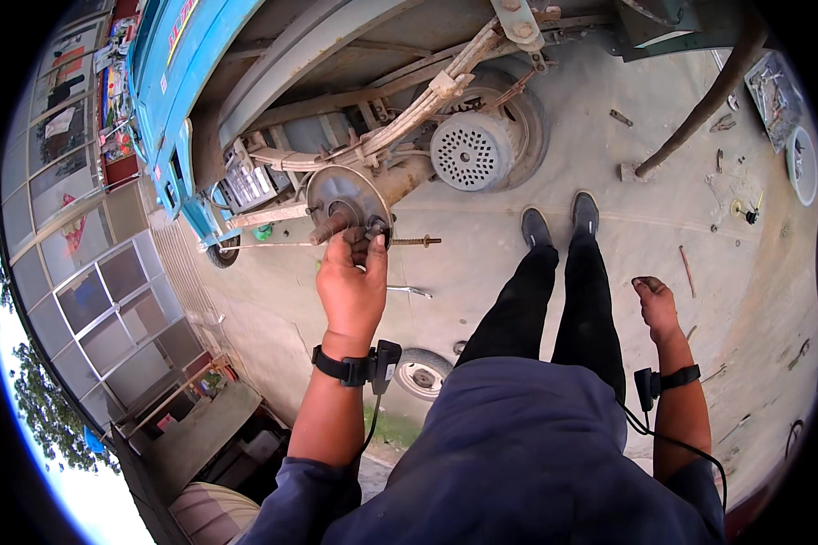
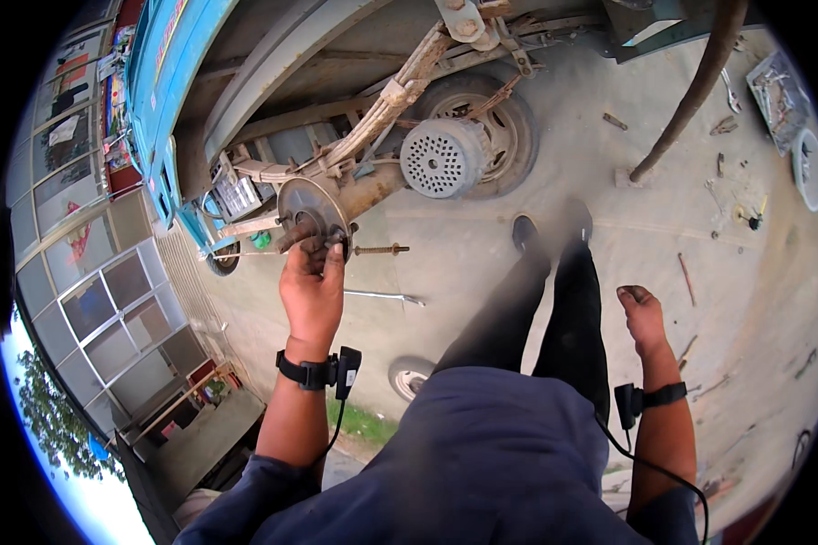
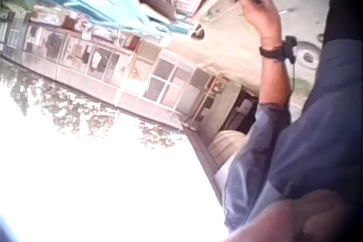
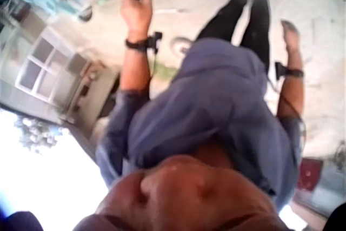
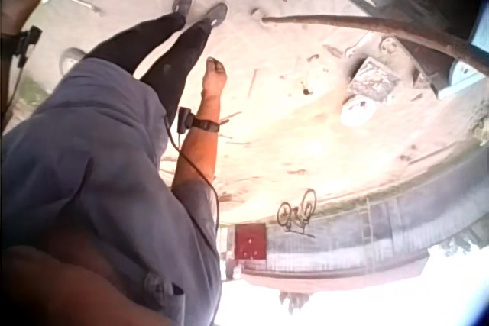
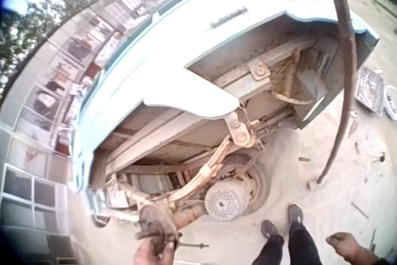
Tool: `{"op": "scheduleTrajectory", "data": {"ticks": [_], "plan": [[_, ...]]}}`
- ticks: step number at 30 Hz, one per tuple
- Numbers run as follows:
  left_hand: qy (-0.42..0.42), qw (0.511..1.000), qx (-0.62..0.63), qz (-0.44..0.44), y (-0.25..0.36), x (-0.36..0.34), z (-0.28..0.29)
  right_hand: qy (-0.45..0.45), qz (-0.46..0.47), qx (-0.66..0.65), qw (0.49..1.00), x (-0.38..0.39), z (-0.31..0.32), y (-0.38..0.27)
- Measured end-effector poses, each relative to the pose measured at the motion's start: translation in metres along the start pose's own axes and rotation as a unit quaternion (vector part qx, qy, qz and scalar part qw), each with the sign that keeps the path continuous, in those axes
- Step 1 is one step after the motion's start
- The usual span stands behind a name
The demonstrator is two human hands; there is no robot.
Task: The person removes a brake shoe from a three-wheeled vehicle's wheel hub, inspects it, and reinstalls it. They then pick up a tire from the ground.
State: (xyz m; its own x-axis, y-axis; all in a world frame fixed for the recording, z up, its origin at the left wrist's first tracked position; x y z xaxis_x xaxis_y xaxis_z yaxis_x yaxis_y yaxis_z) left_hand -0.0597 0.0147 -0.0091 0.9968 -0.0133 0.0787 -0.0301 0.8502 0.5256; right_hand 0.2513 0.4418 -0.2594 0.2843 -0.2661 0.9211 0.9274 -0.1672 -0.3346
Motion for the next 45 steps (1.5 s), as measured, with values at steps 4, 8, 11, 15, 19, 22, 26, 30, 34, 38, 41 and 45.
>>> {"op": "scheduleTrajectory", "data": {"ticks": [4, 8, 11, 15, 19, 22, 26, 30, 34, 38, 41, 45], "plan": [[-0.006, 1.000, -0.014, 0.024, 0.004, 0.008, 0.012, 0.005, 0.021, 0.020, 1.000, 0.006, 0.010, -0.029], [-0.015, 0.997, 0.003, 0.070, -0.008, 0.036, 0.025, 0.013, 0.107, 0.086, 0.990, 0.009, 0.018, -0.074], [-0.036, 0.992, 0.032, 0.113, -0.020, 0.066, 0.029, -0.037, 0.156, 0.119, 0.980, 0.032, 0.003, -0.126], [-0.051, 0.986, 0.070, 0.141, -0.023, 0.104, 0.035, -0.128, 0.176, 0.163, 0.962, 0.091, -0.047, -0.199], [-0.030, 0.982, 0.092, 0.164, -0.030, 0.138, 0.047, -0.323, 0.151, 0.004, 0.934, 0.149, -0.115, -0.245], [-0.006, 0.975, 0.116, 0.188, -0.043, 0.157, 0.056, -0.425, 0.163, -0.036, 0.890, 0.206, -0.162, -0.280], [0.030, 0.970, 0.129, 0.206, -0.055, 0.172, 0.066, -0.492, 0.175, -0.061, 0.851, 0.259, -0.190, -0.302], [0.034, 0.970, 0.132, 0.201, -0.057, 0.174, 0.069, -0.510, 0.189, -0.056, 0.837, 0.287, -0.196, -0.309], [0.023, 0.972, 0.142, 0.184, -0.052, 0.165, 0.064, -0.510, 0.219, -0.053, 0.830, 0.299, -0.187, -0.315], [0.008, 0.973, 0.161, 0.166, -0.054, 0.154, 0.057, -0.477, 0.242, -0.042, 0.844, 0.295, -0.175, -0.312], [-0.003, 0.973, 0.166, 0.161, -0.048, 0.144, 0.059, -0.411, 0.240, -0.007, 0.879, 0.291, -0.162, -0.307], [-0.022, 0.970, 0.184, 0.157, -0.052, 0.136, 0.054, -0.365, 0.266, 0.032, 0.891, 0.284, -0.149, -0.301]]}}
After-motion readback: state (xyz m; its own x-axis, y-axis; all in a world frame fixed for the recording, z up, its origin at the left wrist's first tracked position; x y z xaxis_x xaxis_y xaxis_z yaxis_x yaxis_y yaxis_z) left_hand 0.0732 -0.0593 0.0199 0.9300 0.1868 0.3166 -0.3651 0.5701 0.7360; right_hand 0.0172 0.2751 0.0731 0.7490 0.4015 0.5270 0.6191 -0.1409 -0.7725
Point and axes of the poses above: each hand's wrist, its own x-axis away from the middle knuckle, its own z-axis out of the back of the hand, y = z × x, the point moved 8 cm from there along -x, towards the middle knuckle
